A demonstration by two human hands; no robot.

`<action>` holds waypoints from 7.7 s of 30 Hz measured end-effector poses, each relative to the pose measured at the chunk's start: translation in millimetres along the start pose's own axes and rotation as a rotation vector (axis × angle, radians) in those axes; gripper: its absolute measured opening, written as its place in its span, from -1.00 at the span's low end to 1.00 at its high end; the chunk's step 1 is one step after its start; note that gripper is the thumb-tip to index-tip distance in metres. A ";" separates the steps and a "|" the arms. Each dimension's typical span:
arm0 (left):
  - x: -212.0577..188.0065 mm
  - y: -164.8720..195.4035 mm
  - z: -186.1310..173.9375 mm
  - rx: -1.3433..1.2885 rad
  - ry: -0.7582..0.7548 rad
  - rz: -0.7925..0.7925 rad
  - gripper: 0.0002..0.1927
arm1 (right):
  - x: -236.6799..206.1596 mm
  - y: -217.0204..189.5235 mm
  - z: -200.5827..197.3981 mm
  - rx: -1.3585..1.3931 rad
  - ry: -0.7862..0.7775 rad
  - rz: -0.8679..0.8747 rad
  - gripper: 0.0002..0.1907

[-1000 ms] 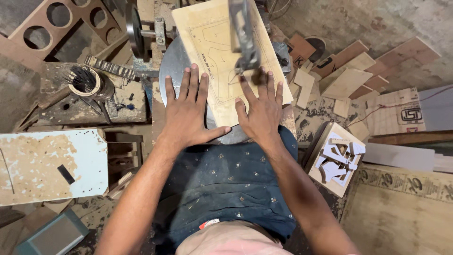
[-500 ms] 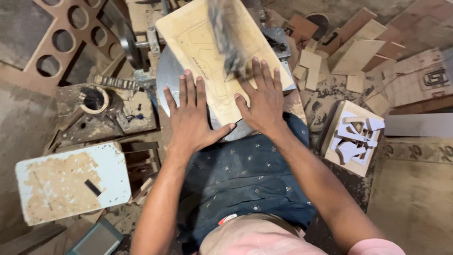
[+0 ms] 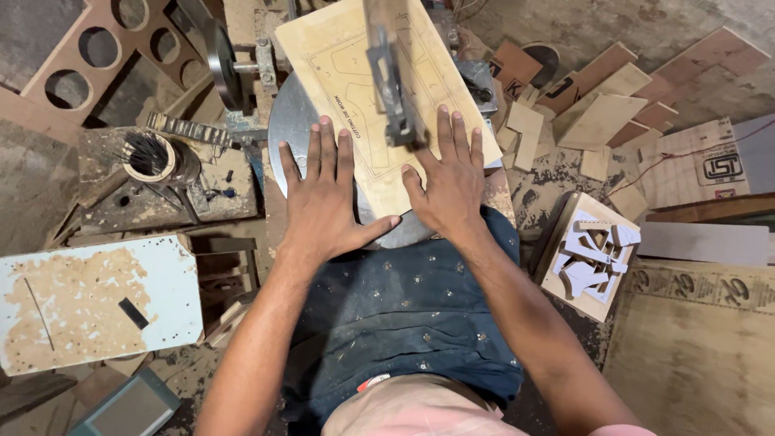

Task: The person sits on the floor and uses a band saw to cut a rectangular wooden board along pre-drawn lines. They adjust the board's position multiple times to follow the pattern and remove cut pieces as they progress.

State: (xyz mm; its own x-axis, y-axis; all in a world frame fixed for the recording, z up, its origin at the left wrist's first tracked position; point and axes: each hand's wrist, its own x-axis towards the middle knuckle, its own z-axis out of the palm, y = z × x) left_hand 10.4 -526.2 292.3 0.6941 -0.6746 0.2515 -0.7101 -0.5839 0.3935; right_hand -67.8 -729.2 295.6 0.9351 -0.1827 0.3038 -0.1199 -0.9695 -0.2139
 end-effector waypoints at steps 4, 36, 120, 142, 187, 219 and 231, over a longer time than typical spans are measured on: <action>0.5 0.1 2.3 0.015 0.009 0.009 0.37 | 1.0 1.5 1.3 -0.042 -0.045 0.035 -0.59; 10.5 4.4 -3.2 0.021 0.013 0.011 0.40 | 14.1 6.2 -0.9 0.001 0.005 0.001 -0.49; 111.1 -148.7 -20.9 -1.037 0.294 -0.666 -0.51 | -38.4 -26.5 -7.0 0.025 -0.064 -0.062 -0.18; -107.4 -43.9 8.0 -1.353 0.561 -0.813 -0.19 | 2.3 1.6 -2.5 0.011 -0.117 -0.100 -0.32; -68.1 -53.0 -11.6 -0.428 0.358 -0.539 0.31 | 27.4 2.8 6.7 0.004 -0.144 -0.111 -0.35; -64.0 -48.8 -10.6 -0.366 0.329 -0.551 0.32 | 5.0 -11.5 1.5 -0.050 -0.109 -0.062 -0.40; 26.1 -124.6 -78.7 0.275 0.190 -0.176 0.04 | -7.0 -18.4 -5.3 0.044 -0.065 -0.044 -0.32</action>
State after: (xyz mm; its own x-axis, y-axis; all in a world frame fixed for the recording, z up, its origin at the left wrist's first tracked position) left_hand 126.3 -435.5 319.5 0.7993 -0.4725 0.3713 -0.5657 -0.8002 0.1994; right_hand -73.9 -711.0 302.4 0.9589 -0.1280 0.2530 -0.0651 -0.9679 -0.2429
